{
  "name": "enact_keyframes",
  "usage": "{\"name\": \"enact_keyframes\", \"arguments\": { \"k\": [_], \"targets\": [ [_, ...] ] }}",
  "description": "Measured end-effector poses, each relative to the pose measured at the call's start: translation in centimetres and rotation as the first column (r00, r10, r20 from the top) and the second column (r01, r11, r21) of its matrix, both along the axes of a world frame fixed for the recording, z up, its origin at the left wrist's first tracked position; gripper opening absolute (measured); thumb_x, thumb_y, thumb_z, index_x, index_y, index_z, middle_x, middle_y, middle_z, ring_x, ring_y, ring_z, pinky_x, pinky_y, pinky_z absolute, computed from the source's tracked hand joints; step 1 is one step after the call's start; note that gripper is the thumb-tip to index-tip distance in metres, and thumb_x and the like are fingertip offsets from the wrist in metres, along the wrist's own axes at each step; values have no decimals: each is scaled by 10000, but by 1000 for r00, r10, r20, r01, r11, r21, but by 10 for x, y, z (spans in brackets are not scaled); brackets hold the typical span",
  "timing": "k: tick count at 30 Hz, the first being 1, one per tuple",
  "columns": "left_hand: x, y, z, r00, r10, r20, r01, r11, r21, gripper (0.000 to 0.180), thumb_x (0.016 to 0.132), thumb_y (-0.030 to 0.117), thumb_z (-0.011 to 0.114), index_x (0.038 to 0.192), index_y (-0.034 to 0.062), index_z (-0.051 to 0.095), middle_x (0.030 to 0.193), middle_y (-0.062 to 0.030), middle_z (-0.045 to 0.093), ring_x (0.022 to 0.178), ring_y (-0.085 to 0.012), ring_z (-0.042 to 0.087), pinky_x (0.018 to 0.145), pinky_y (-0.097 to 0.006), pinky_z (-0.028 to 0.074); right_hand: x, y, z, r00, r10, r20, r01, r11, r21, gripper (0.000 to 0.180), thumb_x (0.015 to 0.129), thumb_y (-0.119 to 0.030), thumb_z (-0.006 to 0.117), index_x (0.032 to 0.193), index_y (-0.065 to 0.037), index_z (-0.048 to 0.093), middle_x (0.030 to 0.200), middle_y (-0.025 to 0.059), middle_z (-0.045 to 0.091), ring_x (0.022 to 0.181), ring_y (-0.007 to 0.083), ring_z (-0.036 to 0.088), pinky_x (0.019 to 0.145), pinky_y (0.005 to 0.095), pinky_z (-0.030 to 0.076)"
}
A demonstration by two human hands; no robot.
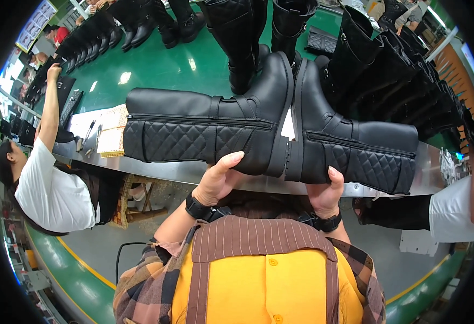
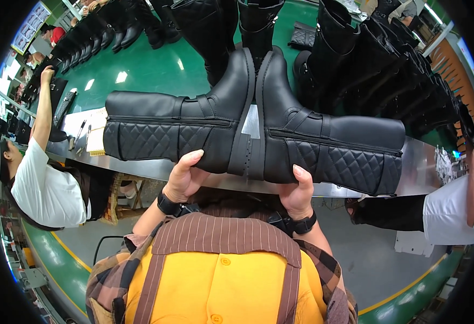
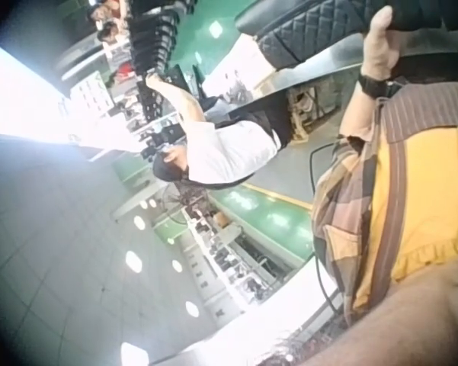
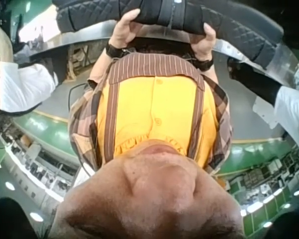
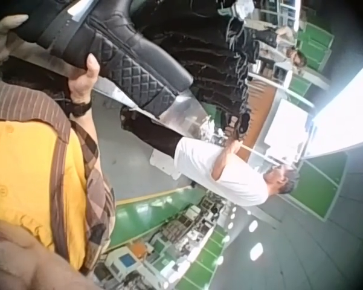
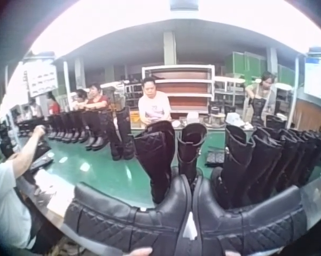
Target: Inspecting and aligning pairs of black quilted boots on a factory assembly line.
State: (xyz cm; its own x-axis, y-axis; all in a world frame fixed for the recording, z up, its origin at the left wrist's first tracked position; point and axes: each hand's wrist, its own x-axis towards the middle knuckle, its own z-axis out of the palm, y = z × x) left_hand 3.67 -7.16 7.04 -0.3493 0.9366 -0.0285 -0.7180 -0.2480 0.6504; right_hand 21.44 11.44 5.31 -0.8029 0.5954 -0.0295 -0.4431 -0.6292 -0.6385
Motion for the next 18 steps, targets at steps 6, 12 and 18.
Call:
{"name": "enact_keyframes", "arguments": {
  "k": [6,12,18],
  "targets": [
    [0,-1,-4,1000,1,14,-1,1000,9,441,938,247,513,1271,-38,555,1283,-144,598,1183,-261,557,1076,-437,381,6,6,-14,998,40,44,-41,999,20,554,811,-336,531,1219,32,608,1256,150,626,1189,297,577,1052,420,407],
    [5,13,3,975,187,-119,-186,982,24,467,862,192,547,1269,-37,555,1318,-127,582,1224,-253,539,1110,-405,339,-5,7,-16,1000,6,-23,-3,992,122,542,795,-228,594,1277,15,558,1307,133,586,1213,293,549,1082,438,384],
    [17,21,20,832,-5,-555,-259,880,-397,369,917,216,623,1217,2,618,1190,-75,630,1081,-175,585,1006,-326,428,-11,4,23,944,-53,327,-224,625,748,534,868,-72,642,1377,-23,487,1347,118,539,1249,223,500,1049,361,406]
  ]
}}
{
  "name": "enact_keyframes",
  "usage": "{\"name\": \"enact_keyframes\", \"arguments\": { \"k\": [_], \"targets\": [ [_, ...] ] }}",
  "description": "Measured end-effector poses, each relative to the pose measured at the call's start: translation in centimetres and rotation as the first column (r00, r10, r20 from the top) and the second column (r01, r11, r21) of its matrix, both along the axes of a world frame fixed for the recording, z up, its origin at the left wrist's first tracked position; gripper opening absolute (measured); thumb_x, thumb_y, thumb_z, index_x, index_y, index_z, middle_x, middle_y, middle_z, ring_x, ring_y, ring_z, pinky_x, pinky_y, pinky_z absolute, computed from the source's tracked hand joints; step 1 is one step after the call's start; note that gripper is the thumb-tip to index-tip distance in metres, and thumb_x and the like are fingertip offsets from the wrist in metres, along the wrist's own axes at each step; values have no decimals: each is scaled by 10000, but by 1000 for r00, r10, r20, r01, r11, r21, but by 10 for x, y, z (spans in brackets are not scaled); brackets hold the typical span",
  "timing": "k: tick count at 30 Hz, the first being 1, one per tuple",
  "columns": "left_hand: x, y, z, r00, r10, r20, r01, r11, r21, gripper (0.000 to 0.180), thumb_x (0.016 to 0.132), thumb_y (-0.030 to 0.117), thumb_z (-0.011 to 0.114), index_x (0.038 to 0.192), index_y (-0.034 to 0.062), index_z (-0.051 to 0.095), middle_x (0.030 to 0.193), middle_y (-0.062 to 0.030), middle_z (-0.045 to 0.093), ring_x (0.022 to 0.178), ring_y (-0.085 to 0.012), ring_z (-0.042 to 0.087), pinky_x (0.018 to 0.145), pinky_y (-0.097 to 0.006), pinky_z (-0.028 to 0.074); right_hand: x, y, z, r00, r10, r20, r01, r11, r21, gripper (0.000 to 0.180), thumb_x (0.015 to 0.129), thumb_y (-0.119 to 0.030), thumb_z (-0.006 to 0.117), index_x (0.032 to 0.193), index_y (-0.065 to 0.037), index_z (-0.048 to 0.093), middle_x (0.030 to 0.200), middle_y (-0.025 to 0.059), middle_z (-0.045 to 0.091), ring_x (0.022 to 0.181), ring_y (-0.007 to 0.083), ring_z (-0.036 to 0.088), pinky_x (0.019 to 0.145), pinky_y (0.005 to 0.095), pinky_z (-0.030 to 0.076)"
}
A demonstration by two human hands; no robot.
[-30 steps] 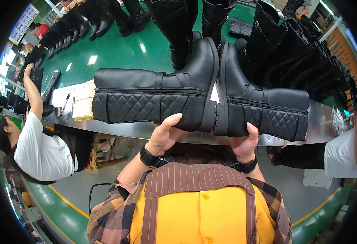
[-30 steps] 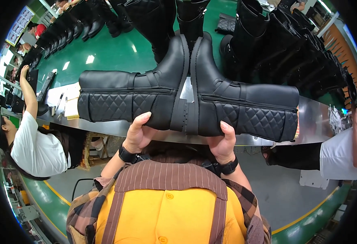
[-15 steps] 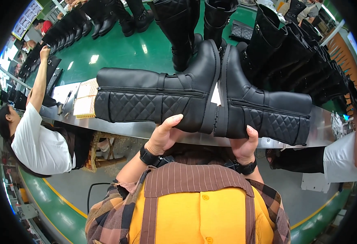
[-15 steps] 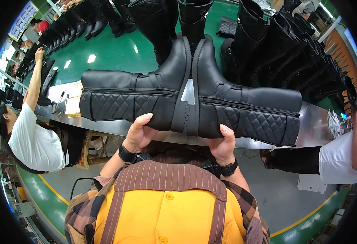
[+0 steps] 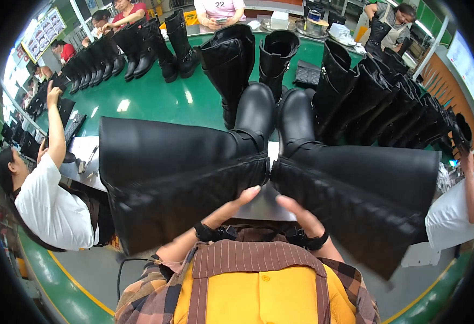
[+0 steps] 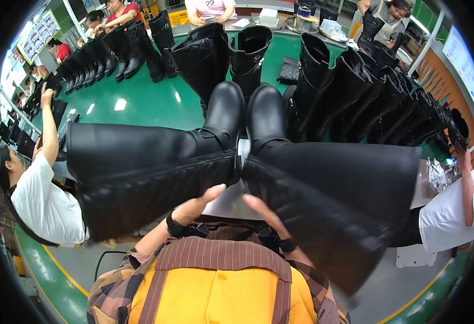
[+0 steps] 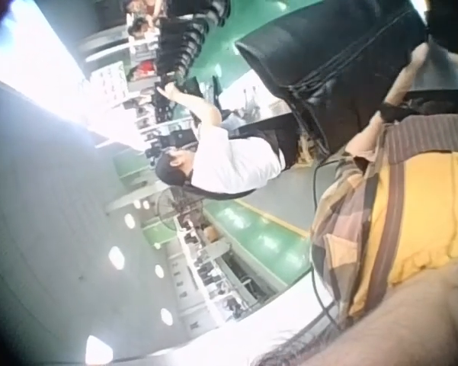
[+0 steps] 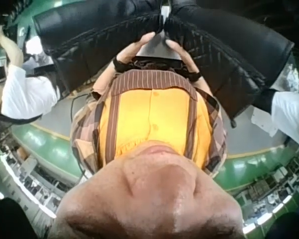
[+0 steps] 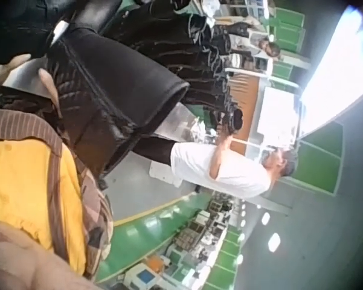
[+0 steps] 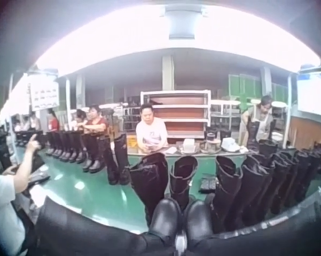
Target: Inspecting and aligning pairs of black quilted boots on a factory assembly line.
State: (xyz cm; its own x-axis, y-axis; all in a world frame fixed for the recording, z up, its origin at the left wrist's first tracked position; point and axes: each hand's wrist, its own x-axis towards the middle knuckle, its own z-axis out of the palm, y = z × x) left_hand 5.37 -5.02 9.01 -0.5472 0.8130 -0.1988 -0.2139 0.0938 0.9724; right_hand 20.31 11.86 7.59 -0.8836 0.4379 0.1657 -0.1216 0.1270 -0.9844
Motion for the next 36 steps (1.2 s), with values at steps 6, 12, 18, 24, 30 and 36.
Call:
{"name": "enact_keyframes", "arguments": {
  "k": [6,12,18,24,30,36],
  "targets": [
    [10,0,6,952,-15,-305,46,994,95,447,946,223,581,1336,49,449,1321,-100,487,1163,-209,529,1035,-331,393,-14,19,-6,990,-50,-135,23,981,-194,694,959,-187,554,1534,-86,180,1513,140,307,1374,277,346,1060,401,399],
    [-5,0,12,669,-55,-741,289,938,192,560,974,185,515,1464,105,256,1461,-109,323,1241,-227,467,1059,-336,363,-43,46,-51,972,-26,-233,-188,510,-839,490,1012,-392,478,1326,-18,511,1312,117,571,1213,215,532,1061,359,391],
    [-16,29,1,994,53,95,-85,921,380,614,1025,274,458,1541,128,161,1530,-102,281,1289,-192,433,1045,-323,381,-7,48,-62,965,13,-260,-241,424,-873,488,1013,-385,465,1338,-22,504,1336,129,555,1231,245,523,1073,403,387],
    [-13,34,-38,818,-135,560,-111,917,383,526,1038,435,361,1365,38,471,1311,-102,581,1165,-200,579,1031,-370,450,19,47,-61,955,4,-298,-272,420,-866,487,1015,-378,453,1349,-27,497,1360,141,538,1249,276,513,1086,447,384],
    [-23,2,-34,674,-373,638,-120,797,592,518,1053,402,315,1386,27,443,1342,-142,553,1225,-246,550,1065,-405,431,15,40,-37,949,10,-317,-302,335,-893,482,1014,-374,452,1365,-45,486,1399,148,508,1286,300,489,1103,484,375],
    [-15,-12,-19,800,-228,555,-192,779,597,588,1029,459,344,1464,65,312,1469,-91,433,1353,-237,423,1140,-417,331,14,10,-9,921,-55,-386,-339,376,-862,520,1006,-402,467,1426,-102,406,1459,108,453,1345,279,433,1128,457,344]
  ]
}}
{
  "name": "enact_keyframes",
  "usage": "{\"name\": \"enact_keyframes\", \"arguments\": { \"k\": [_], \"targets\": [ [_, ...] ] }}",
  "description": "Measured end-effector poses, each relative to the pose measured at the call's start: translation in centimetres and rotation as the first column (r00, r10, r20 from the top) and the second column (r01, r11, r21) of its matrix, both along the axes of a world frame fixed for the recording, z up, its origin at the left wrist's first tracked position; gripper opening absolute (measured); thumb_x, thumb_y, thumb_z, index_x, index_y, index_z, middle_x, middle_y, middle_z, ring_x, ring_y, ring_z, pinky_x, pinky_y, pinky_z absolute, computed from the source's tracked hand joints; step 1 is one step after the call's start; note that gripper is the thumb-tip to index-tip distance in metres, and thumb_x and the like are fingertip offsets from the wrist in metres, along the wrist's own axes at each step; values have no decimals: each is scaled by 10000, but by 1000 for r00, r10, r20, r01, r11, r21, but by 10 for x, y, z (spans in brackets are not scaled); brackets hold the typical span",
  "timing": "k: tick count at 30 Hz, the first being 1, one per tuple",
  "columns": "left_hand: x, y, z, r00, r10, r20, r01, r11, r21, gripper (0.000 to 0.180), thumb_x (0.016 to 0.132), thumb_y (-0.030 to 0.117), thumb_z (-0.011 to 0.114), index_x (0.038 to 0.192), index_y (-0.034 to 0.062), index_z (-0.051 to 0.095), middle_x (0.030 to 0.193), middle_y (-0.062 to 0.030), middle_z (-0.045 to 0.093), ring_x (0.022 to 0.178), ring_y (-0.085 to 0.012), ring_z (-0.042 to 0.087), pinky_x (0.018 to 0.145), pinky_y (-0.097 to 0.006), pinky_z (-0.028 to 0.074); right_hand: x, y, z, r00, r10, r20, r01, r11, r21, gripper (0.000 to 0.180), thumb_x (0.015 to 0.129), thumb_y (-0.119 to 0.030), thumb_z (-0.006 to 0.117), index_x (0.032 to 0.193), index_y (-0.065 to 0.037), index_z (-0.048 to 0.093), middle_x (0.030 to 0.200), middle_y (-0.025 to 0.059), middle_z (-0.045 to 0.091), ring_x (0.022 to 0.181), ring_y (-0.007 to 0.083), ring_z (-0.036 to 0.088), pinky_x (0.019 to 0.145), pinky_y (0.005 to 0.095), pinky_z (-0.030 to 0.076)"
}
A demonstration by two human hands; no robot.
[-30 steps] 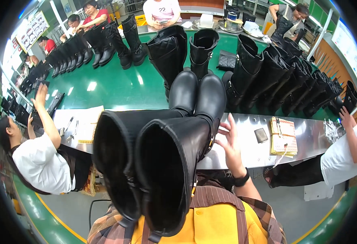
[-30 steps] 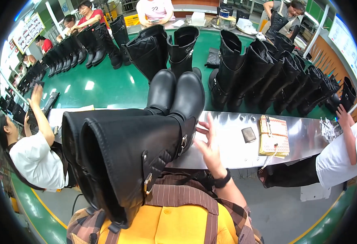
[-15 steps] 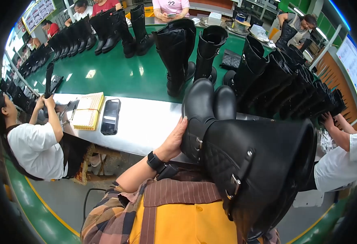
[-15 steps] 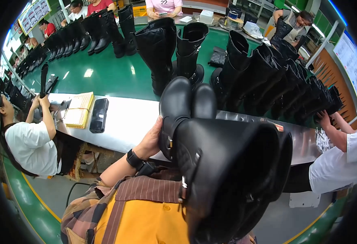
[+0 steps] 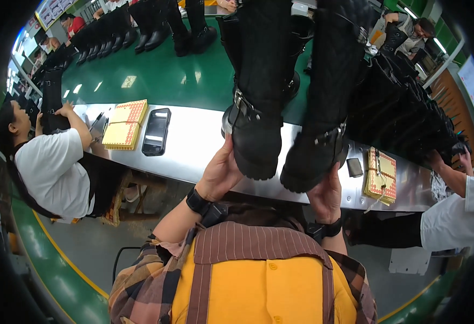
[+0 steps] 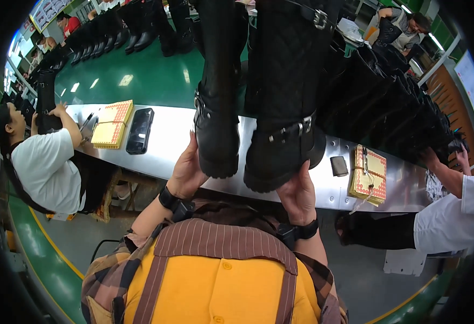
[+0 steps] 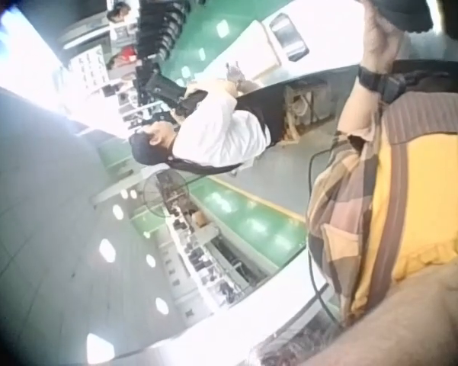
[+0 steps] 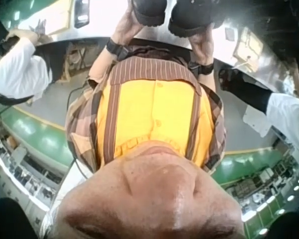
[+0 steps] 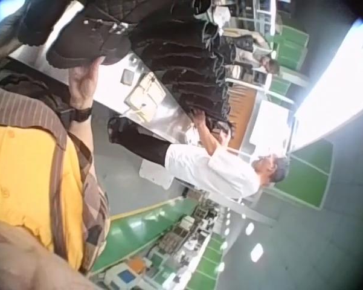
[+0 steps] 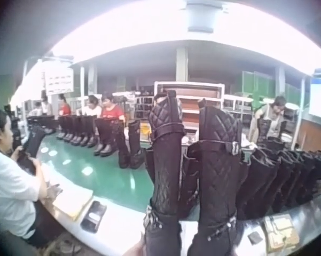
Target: Inspecting and aligning pairs of black quilted boots on a factory assembly line.
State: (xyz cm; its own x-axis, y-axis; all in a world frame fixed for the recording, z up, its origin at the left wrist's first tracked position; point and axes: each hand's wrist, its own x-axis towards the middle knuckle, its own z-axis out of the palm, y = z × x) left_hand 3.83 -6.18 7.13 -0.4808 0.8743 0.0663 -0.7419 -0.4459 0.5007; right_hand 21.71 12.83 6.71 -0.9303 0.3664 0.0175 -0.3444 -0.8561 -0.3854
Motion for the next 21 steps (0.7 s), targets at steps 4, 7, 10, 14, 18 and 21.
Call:
{"name": "enact_keyframes", "arguments": {
  "k": [4,7,10,14,18,21],
  "targets": [
    [4,2,2,996,67,61,-61,994,-87,592,1019,468,371,1459,75,321,1456,-94,449,1344,-234,436,1137,-417,336,-1,-9,5,995,-75,58,73,997,36,540,999,-411,480,1430,-101,387,1450,88,464,1323,265,455,1109,429,367],
    [5,2,4,991,114,75,-107,991,-85,595,1010,470,395,1455,81,323,1440,-94,468,1332,-233,452,1129,-416,351,-4,-12,7,993,-97,70,94,994,55,541,989,-422,499,1422,-111,407,1450,83,466,1316,265,464,1095,428,389],
    [5,1,7,991,127,46,-123,989,-78,597,1005,473,408,1448,81,330,1427,-95,483,1320,-235,469,1120,-417,364,-5,-14,8,988,-134,82,126,987,97,532,984,-422,510,1418,-126,425,1452,80,465,1316,267,466,1084,436,407],
    [4,-1,7,986,165,29,-161,980,-113,602,1000,478,420,1442,78,337,1430,-97,480,1315,-235,474,1113,-419,372,-6,-12,5,988,-152,25,148,982,116,530,990,-417,497,1425,-124,416,1452,86,464,1325,265,454,1095,440,396],
    [4,-1,1,986,169,4,-168,979,-116,595,1002,469,428,1442,79,341,1433,-100,477,1316,-235,471,1115,-411,366,-6,-8,2,993,-113,29,109,987,120,548,996,-424,479,1438,-112,397,1462,92,452,1333,269,443,1120,441,362],
    [2,-1,-4,988,153,-37,-156,979,-127,636,1011,481,384,1499,96,249,1506,-108,382,1392,-260,366,1150,-460,299,-8,-11,2,987,-133,95,115,978,171,591,1002,-438,446,1473,-97,344,1497,99,407,1357,286,411,1158,441,297]
  ]
}}
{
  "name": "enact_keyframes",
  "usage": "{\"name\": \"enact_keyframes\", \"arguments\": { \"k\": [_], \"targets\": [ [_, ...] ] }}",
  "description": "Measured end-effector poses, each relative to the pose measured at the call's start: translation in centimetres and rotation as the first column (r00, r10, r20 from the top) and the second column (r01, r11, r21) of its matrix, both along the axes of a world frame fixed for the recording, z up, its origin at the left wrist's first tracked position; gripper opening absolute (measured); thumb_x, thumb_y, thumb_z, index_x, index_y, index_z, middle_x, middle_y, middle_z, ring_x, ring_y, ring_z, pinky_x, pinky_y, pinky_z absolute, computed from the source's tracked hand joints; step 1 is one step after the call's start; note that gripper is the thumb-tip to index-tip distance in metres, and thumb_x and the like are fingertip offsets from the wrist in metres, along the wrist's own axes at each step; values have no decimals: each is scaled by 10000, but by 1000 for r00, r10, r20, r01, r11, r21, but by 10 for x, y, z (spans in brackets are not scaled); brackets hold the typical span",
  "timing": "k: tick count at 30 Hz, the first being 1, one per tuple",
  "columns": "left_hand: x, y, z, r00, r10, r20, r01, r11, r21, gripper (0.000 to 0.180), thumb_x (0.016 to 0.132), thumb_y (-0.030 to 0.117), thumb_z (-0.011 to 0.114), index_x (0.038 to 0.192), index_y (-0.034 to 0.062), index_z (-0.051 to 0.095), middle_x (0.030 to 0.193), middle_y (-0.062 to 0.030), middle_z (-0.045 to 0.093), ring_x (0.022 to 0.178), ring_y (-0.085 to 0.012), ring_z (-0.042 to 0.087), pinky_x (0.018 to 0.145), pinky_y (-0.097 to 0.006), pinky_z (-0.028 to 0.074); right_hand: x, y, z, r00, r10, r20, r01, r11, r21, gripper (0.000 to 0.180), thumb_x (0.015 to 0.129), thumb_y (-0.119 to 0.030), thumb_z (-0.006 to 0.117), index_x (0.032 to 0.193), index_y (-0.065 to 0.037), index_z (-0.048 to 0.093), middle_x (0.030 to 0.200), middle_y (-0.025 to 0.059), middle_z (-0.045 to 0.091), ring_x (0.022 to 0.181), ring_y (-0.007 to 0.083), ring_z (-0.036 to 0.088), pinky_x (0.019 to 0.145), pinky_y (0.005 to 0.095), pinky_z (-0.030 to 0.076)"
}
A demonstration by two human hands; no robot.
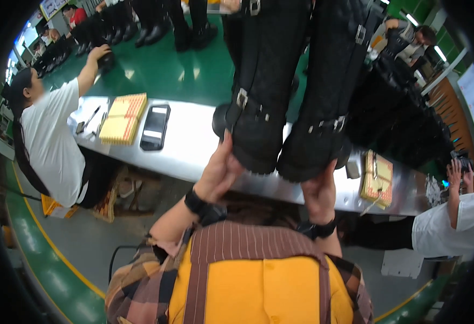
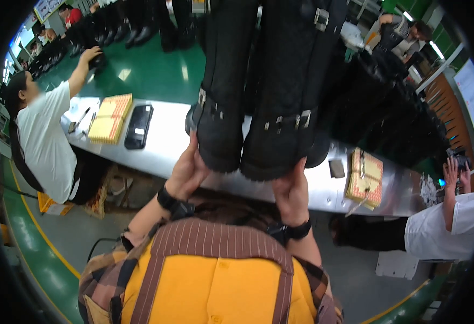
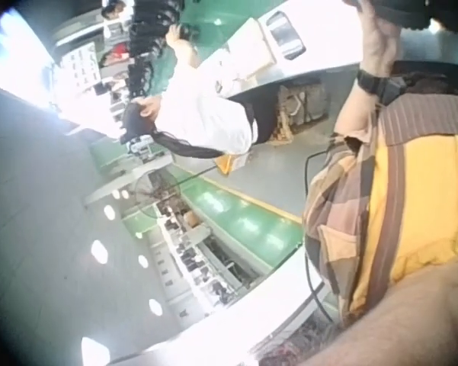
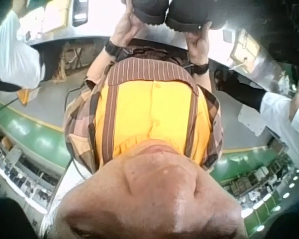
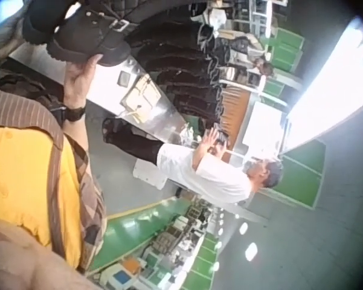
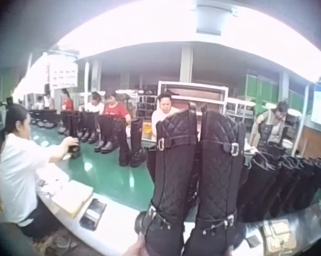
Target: Inspecting and aligning pairs of black quilted boots on a factory assembly line.
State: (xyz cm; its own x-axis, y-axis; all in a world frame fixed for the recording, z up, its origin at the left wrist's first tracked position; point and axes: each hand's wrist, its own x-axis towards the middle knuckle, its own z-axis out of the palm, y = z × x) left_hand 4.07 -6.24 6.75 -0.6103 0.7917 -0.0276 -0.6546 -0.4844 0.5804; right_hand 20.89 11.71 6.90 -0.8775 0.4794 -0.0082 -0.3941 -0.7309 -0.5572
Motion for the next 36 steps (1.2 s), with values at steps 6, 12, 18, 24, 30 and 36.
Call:
{"name": "enact_keyframes", "arguments": {
  "k": [6,12,18,24,30,36],
  "targets": [
    [-5,1,-2,999,-6,35,2,992,125,595,1014,365,458,1500,135,201,1515,-95,349,1367,-256,397,1123,-448,349,-3,-7,1,998,-58,-1,58,995,84,619,979,-467,469,1410,-27,407,1413,100,505,1285,256,486,1093,419,364],
    [-6,3,-5,999,24,28,-26,994,102,640,990,349,519,1496,143,184,1497,-95,362,1372,-281,383,1130,-492,325,-3,-3,-6,995,-102,8,101,991,87,650,939,-446,563,1409,-29,398,1404,93,509,1291,260,481,1105,435,359],
    [-5,4,-6,987,136,-90,-134,991,28,625,990,433,479,1487,107,288,1487,-105,407,1365,-276,400,1150,-468,293,5,4,-17,989,-143,42,129,962,241,683,929,-501,544,1408,-33,408,1423,94,493,1321,248,454,1116,439,353],
    [-9,16,-23,796,-470,381,303,855,421,582,985,483,427,1409,86,463,1406,-153,507,1288,-275,501,1133,-429,344,-4,10,-35,967,-29,252,-105,858,503,709,918,-340,663,1437,1,322,1392,113,473,1283,240,451,1080,376,342],
    [-25,19,-34,707,-579,406,437,809,392,404,982,328,475,1237,42,603,1137,-131,689,1012,-246,685,961,-390,525,14,50,30,987,116,112,-144,313,939,795,783,-165,800,1426,10,366,1382,154,490,1241,246,508,1077,364,378],
    [-26,40,-30,474,-756,452,691,638,341,340,998,190,453,1249,-3,575,1155,-142,678,985,-221,689,933,-363,548,-18,41,63,864,195,465,-432,761,484,824,719,-322,846,1348,37,454,1285,146,550,1216,250,530,1048,394,429]
  ]
}}
